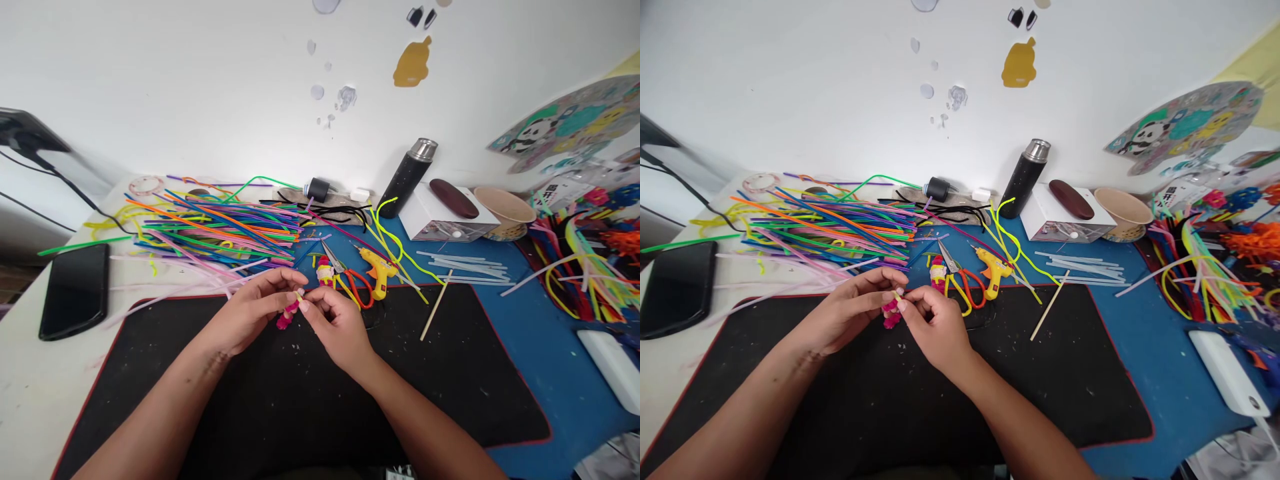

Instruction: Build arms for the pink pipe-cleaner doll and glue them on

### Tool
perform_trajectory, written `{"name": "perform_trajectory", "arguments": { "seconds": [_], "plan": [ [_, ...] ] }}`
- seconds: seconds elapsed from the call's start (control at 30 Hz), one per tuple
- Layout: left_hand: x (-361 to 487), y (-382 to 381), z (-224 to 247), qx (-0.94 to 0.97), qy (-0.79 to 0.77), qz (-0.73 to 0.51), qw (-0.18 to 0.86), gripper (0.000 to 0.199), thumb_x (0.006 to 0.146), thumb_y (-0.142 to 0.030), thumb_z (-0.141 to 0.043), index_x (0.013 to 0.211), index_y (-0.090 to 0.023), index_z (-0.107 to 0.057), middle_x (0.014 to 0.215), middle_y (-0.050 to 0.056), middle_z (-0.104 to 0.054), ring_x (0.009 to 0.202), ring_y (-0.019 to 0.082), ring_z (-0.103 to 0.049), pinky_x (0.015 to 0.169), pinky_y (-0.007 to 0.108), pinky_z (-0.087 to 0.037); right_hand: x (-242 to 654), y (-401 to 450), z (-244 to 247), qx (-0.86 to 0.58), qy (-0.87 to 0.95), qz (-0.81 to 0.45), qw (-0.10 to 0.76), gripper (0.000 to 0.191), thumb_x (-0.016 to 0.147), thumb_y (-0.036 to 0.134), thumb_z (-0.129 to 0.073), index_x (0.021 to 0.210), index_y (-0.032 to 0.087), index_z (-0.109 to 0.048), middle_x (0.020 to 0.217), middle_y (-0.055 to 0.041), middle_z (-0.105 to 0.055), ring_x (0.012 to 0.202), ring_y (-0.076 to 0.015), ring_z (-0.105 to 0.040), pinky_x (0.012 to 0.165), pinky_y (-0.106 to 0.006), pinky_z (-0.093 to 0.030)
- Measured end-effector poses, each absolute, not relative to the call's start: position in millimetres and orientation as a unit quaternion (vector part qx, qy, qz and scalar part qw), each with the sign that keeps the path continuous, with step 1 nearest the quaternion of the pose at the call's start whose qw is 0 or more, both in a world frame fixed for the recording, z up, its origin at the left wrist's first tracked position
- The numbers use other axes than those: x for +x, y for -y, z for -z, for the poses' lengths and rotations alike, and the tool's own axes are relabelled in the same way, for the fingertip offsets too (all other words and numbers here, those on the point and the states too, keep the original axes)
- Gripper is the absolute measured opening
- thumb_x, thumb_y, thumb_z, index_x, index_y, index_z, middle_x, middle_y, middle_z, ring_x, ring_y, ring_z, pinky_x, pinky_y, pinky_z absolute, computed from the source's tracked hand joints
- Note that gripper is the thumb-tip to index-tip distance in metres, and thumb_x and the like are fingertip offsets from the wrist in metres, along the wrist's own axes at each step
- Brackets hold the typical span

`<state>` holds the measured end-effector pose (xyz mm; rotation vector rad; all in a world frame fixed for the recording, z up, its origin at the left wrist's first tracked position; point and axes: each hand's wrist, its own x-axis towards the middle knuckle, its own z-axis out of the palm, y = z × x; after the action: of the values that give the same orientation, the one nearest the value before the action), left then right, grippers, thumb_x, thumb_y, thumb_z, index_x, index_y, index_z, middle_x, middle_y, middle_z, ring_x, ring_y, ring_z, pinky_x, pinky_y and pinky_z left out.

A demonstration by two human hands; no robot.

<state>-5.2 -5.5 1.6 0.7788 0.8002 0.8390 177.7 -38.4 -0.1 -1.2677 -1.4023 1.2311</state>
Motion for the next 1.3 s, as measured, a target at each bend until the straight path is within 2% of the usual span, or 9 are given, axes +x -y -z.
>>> {"name": "perform_trajectory", "arguments": {
  "seconds": [0.6,1.03,1.3],
  "plan": [
    [-5.4,6.0,-2.8,0.365,-0.363,-0.383,0.767,0.026,0.083,-0.029,-0.085,0.106,-0.019,-0.076,0.087,0.002,-0.066,0.069,0.012,-0.058,0.062,0.026,-0.048,177.2,38.0,-1.2,-0.499,0.556,-0.504,0.434,0.020,0.095,0.036,-0.066,0.084,0.020,-0.068,0.058,0.0051,-0.055,0.051,-0.0107,-0.043,0.051,-0.024,-0.034],
    [-6.2,5.5,-3.1,0.360,-0.364,-0.386,0.768,0.026,0.085,-0.034,-0.083,0.105,-0.018,-0.077,0.087,0.003,-0.065,0.068,0.013,-0.058,0.062,0.026,-0.049,177.8,38.5,3.7,-0.501,0.554,-0.506,0.431,0.020,0.096,0.036,-0.067,0.085,0.020,-0.068,0.059,0.0058,-0.052,0.052,-0.0108,-0.042,0.052,-0.024,-0.033],
    [-3.9,3.9,-7.3,0.360,-0.384,-0.387,0.757,0.025,0.082,-0.032,-0.085,0.101,-0.018,-0.078,0.085,0.003,-0.067,0.068,0.014,-0.058,0.062,0.026,-0.048,178.1,39.5,3.9,-0.498,0.552,-0.512,0.429,0.019,0.096,0.035,-0.066,0.085,0.020,-0.068,0.060,0.0047,-0.056,0.053,-0.0111,-0.044,0.052,-0.024,-0.035]
  ]
}}
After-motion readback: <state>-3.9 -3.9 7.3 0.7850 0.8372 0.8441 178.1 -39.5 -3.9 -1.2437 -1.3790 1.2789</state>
